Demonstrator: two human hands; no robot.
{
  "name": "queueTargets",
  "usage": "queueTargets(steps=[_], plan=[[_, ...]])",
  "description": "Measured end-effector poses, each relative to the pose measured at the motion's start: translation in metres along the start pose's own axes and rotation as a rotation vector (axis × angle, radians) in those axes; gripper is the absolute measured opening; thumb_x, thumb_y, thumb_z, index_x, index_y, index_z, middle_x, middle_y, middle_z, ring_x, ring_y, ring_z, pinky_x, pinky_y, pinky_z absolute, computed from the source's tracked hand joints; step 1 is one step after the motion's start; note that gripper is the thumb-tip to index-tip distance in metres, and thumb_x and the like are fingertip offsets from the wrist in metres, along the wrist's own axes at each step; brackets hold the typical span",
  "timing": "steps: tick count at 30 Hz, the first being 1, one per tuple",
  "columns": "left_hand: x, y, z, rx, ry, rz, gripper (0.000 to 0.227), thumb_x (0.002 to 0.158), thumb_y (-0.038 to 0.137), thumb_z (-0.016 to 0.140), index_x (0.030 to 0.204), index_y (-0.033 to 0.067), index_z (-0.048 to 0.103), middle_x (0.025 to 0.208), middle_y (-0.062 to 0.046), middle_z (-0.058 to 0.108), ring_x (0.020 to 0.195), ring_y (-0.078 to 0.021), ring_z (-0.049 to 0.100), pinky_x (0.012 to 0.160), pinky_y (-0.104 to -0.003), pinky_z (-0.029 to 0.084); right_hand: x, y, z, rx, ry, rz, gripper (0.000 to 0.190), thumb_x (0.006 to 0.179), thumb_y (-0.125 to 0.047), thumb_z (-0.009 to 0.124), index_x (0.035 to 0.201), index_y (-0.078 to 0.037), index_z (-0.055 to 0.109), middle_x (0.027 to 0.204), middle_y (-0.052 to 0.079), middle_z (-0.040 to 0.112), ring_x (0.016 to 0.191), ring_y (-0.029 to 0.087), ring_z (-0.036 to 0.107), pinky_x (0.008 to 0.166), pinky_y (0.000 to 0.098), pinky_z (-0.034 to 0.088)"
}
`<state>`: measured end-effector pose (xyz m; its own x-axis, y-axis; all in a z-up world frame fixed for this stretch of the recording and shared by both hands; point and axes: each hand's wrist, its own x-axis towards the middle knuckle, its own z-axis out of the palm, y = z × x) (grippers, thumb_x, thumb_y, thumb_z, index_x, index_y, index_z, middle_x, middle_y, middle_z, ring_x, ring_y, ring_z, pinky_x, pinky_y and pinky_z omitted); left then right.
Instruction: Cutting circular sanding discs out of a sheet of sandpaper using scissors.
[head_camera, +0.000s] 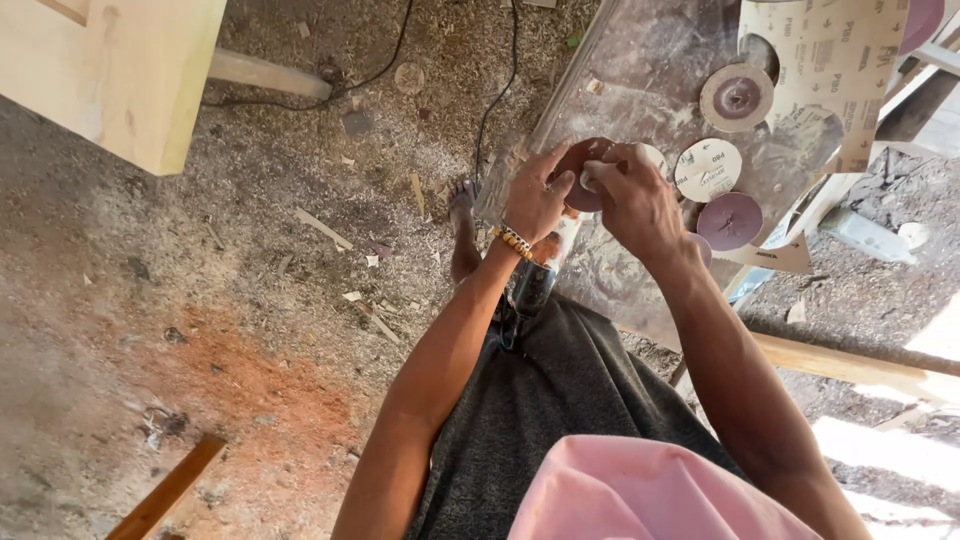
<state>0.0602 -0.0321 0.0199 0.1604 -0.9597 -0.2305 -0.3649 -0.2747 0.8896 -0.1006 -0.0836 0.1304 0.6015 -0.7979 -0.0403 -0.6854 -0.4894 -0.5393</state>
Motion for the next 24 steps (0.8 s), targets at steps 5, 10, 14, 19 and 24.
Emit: queueTargets(steps=[5, 10, 14, 19, 24], plan=[[-0.004, -0.051, 0.009, -0.25, -0.009, 0.016, 0.039, 0.111, 0.022, 0.051, 0.148, 0.0138, 0.054, 0.143, -0.016, 0.062, 0.135, -0.0279, 0.061, 0.117, -0.041, 0.047, -0.009, 0.003, 0.005, -0.055, 0.043, -0.052, 0.022, 0.096, -0.003, 0.075, 0.117, -0.006, 0.073, 0.126, 0.014, 0.069, 0.109, 0.03, 0.069, 0.086, 0.0361, 0.062], [-0.005, -0.052, -0.015, -0.362, -0.142, -0.224, 0.06, 0.092, 0.021, 0.059, 0.151, 0.0126, 0.051, 0.16, -0.017, 0.045, 0.143, -0.0303, 0.051, 0.119, -0.046, 0.042, -0.019, 0.011, 0.012, -0.141, 0.045, -0.098, 0.034, 0.091, 0.001, 0.074, 0.124, -0.007, 0.073, 0.124, 0.013, 0.068, 0.107, 0.028, 0.065, 0.09, 0.0367, 0.062], [0.006, -0.048, -0.007, -0.233, -0.379, -0.269, 0.081, 0.077, 0.026, 0.078, 0.151, 0.0121, 0.048, 0.162, -0.019, 0.036, 0.147, -0.0341, 0.038, 0.118, -0.053, 0.033, -0.013, 0.011, 0.012, -0.18, 0.013, -0.087, 0.04, 0.086, 0.007, 0.073, 0.123, -0.006, 0.074, 0.127, 0.012, 0.069, 0.111, 0.027, 0.065, 0.09, 0.0354, 0.062], [0.02, -0.042, 0.005, 0.043, -0.472, -0.203, 0.096, 0.05, 0.046, 0.1, 0.132, 0.0138, 0.062, 0.143, -0.015, 0.051, 0.136, -0.0315, 0.042, 0.115, -0.053, 0.032, -0.004, 0.017, 0.009, -0.188, -0.036, -0.193, 0.037, 0.084, 0.009, 0.074, 0.117, -0.007, 0.075, 0.122, 0.01, 0.074, 0.108, 0.027, 0.067, 0.086, 0.0365, 0.063], [0.006, -0.025, 0.016, 0.039, -0.379, -0.074, 0.082, 0.05, 0.049, 0.101, 0.119, 0.0158, 0.071, 0.116, -0.006, 0.069, 0.114, -0.0245, 0.061, 0.109, -0.046, 0.044, -0.01, 0.058, -0.002, -0.255, -0.2, -0.24, 0.028, 0.096, 0.007, 0.071, 0.12, -0.008, 0.074, 0.129, 0.012, 0.071, 0.113, 0.027, 0.07, 0.076, 0.0319, 0.064]])
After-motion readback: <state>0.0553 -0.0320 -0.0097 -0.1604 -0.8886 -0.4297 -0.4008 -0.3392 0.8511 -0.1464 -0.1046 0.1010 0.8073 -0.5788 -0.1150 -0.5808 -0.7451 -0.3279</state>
